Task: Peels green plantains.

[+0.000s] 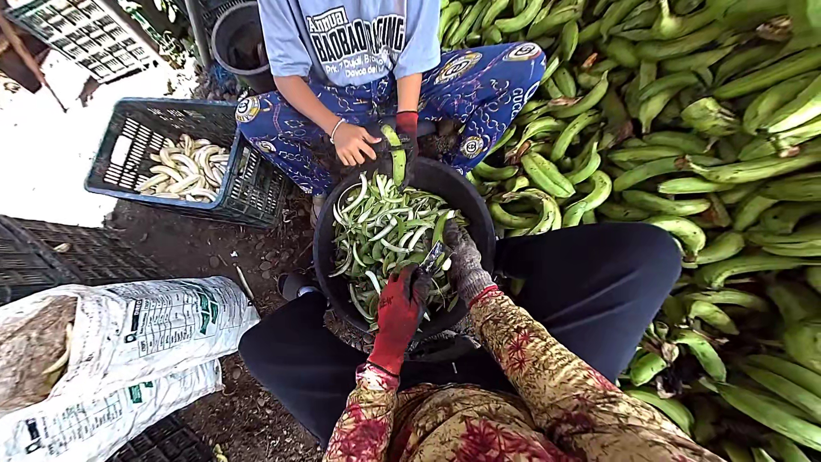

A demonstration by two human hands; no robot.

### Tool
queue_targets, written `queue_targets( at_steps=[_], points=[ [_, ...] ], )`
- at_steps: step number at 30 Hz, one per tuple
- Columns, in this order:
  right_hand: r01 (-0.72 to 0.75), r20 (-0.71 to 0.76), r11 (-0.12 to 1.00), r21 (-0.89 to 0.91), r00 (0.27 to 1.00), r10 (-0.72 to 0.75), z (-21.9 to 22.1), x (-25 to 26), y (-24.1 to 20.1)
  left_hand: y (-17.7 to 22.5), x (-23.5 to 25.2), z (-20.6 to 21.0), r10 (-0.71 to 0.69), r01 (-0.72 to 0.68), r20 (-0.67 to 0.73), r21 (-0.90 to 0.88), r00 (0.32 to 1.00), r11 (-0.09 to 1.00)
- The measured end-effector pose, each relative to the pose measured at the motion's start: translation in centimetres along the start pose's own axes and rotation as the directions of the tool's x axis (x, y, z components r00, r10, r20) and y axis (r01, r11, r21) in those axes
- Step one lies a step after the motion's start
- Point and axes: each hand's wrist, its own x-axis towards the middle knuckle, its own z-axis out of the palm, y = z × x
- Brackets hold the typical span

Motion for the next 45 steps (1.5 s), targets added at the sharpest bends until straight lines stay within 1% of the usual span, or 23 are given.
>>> queue_targets(
  at_steps=[3, 7, 9, 12, 14, 16, 17, 18, 19, 20, 21, 23, 25, 26, 28, 30, 33, 35, 37, 39, 42, 44, 45],
  points=[
    [0.054, -0.061, 0.998, -0.027, 0.997, -0.055, 0.2, -0.6, -1.2, 0.7, -0.6, -0.3, -0.013, 0.015, -0.020, 0.080, 1.000, 0.997],
    [0.091, -0.148, 0.987, -0.129, 0.983, -0.110, 0.5, -1.3, -2.1, 1.5, -0.5, -0.6, -0.089, 0.089, -0.002, 0.078, 0.996, 0.993],
    [0.121, -0.177, 0.966, -0.227, 0.971, -0.163, 0.2, -1.4, -2.3, 1.7, -0.4, -0.6, -0.105, 0.104, 0.014, 0.066, 0.994, 0.992],
    [0.152, -0.127, 0.949, -0.275, 0.973, -0.193, 0.0, -1.2, -2.2, 1.5, 0.3, -0.9, -0.098, 0.097, 0.045, 0.016, 0.994, 0.995],
    [0.082, -0.016, 0.978, -0.191, 0.996, -0.086, 0.1, -1.1, -2.0, 1.0, 1.2, -0.7, -0.103, 0.103, 0.019, 0.032, 0.994, 0.994],
    [-0.100, 0.126, 0.993, -0.059, 0.986, 0.107, 0.4, -1.4, -1.7, 0.1, 2.8, -0.5, -0.115, 0.121, -0.066, 0.089, 0.991, 0.989],
    [-0.188, 0.219, 0.981, -0.046, 0.956, 0.194, 0.4, -1.9, -1.5, -0.5, 3.7, -0.6, -0.127, 0.141, -0.117, 0.120, 0.985, 0.983],
    [-0.251, 0.313, 0.964, -0.090, 0.912, 0.266, 0.3, -2.5, -1.5, -1.2, 4.8, -0.9, -0.146, 0.168, -0.153, 0.141, 0.977, 0.976],
    [-0.268, 0.393, 0.950, -0.161, 0.865, 0.311, 0.1, -3.0, -1.5, -1.9, 5.7, -1.3, -0.172, 0.197, -0.165, 0.145, 0.971, 0.970],
    [-0.274, 0.428, 0.943, -0.187, 0.842, 0.329, -0.1, -3.4, -1.5, -2.4, 6.4, -1.8, -0.188, 0.213, -0.167, 0.146, 0.968, 0.966],
    [-0.293, 0.435, 0.944, -0.155, 0.837, 0.331, -0.3, -3.4, -1.5, -2.6, 6.8, -2.3, -0.187, 0.208, -0.160, 0.122, 0.969, 0.971],
    [-0.398, 0.441, 0.917, 0.021, 0.827, 0.349, -0.8, -2.4, -1.6, -2.1, 6.4, -2.9, -0.151, 0.158, -0.134, 0.043, 0.979, 0.987],
    [-0.441, 0.442, 0.891, 0.112, 0.825, 0.353, -1.0, -1.3, -1.7, -1.6, 5.6, -2.8, -0.105, 0.107, -0.127, 0.004, 0.986, 0.994],
    [-0.407, 0.419, 0.906, 0.117, 0.847, 0.327, -0.9, -0.8, -1.7, -1.3, 5.1, -2.6, -0.086, 0.087, -0.119, 0.004, 0.989, 0.996],
    [-0.325, 0.287, 0.944, 0.055, 0.911, 0.297, -0.4, -0.1, -1.7, -1.0, 4.0, -1.9, -0.019, 0.023, -0.118, 0.032, 0.993, 0.999],
    [-0.314, 0.181, 0.946, 0.087, 0.938, 0.295, 0.2, 0.2, -1.7, -0.9, 2.8, -1.1, 0.054, -0.043, -0.114, 0.098, 0.992, 0.994],
    [-0.387, 0.229, 0.875, 0.291, 0.916, 0.329, 0.8, 0.3, -2.0, -0.9, 1.4, -0.1, 0.142, -0.116, -0.131, 0.184, 0.981, 0.976],
    [-0.388, 0.233, 0.869, 0.306, 0.916, 0.327, 1.1, 0.1, -1.8, -0.9, 1.0, 0.3, 0.164, -0.122, -0.193, 0.215, 0.967, 0.969],
    [-0.329, 0.199, 0.905, 0.269, 0.939, 0.282, 1.4, -0.2, -1.2, -0.9, 1.2, 0.2, 0.151, -0.096, -0.236, 0.229, 0.960, 0.969],
    [-0.265, 0.128, 0.940, 0.215, 0.962, 0.241, 1.7, -0.7, -0.8, -0.9, 1.7, -0.1, 0.125, -0.072, -0.233, 0.223, 0.964, 0.972],
    [-0.215, 0.070, 0.977, 0.009, 0.974, 0.213, 1.9, -1.0, -0.5, -0.6, 3.1, -1.0, 0.076, -0.032, -0.198, 0.218, 0.977, 0.975],
    [-0.122, 0.148, 0.984, -0.129, 0.979, 0.141, 1.4, -1.4, -0.5, -0.7, 4.4, -1.9, 0.026, 0.001, -0.136, 0.199, 0.990, 0.980],
    [-0.052, 0.226, 0.977, -0.205, 0.969, 0.099, 0.8, -1.6, -0.7, -0.9, 5.2, -2.5, -0.009, 0.026, -0.088, 0.191, 0.996, 0.981]
  ],
)
